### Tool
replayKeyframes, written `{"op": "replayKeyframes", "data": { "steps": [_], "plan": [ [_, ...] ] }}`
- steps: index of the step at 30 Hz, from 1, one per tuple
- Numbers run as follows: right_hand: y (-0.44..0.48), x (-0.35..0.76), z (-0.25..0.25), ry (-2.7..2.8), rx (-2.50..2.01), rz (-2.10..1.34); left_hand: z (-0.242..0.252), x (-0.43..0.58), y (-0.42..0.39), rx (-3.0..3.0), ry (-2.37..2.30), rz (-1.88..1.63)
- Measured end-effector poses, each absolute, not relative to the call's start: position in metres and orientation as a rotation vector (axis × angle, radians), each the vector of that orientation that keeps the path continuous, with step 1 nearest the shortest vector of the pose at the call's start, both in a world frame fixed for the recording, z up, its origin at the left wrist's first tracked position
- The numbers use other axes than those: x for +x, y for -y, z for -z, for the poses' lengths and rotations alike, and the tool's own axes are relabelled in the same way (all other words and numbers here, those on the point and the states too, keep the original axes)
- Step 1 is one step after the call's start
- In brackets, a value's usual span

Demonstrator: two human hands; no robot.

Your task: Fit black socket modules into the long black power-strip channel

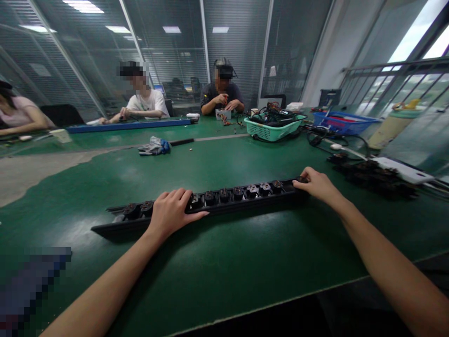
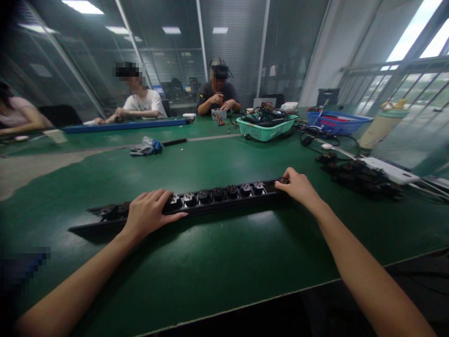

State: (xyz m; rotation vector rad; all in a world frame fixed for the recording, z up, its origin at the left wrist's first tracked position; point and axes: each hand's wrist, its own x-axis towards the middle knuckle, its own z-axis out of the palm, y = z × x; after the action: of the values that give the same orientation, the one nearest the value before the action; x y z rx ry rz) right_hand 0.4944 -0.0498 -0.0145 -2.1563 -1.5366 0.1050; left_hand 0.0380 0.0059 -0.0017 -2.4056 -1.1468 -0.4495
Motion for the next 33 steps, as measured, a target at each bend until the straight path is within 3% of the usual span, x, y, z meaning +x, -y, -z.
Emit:
{"op": "replayKeyframes", "data": {
  "steps": [33],
  "plan": [
    [0.052,0.533,0.017,1.441,-2.286,-0.1,0.002,0.038,-0.006,-2.399,1.146,0.423]
  ]
}}
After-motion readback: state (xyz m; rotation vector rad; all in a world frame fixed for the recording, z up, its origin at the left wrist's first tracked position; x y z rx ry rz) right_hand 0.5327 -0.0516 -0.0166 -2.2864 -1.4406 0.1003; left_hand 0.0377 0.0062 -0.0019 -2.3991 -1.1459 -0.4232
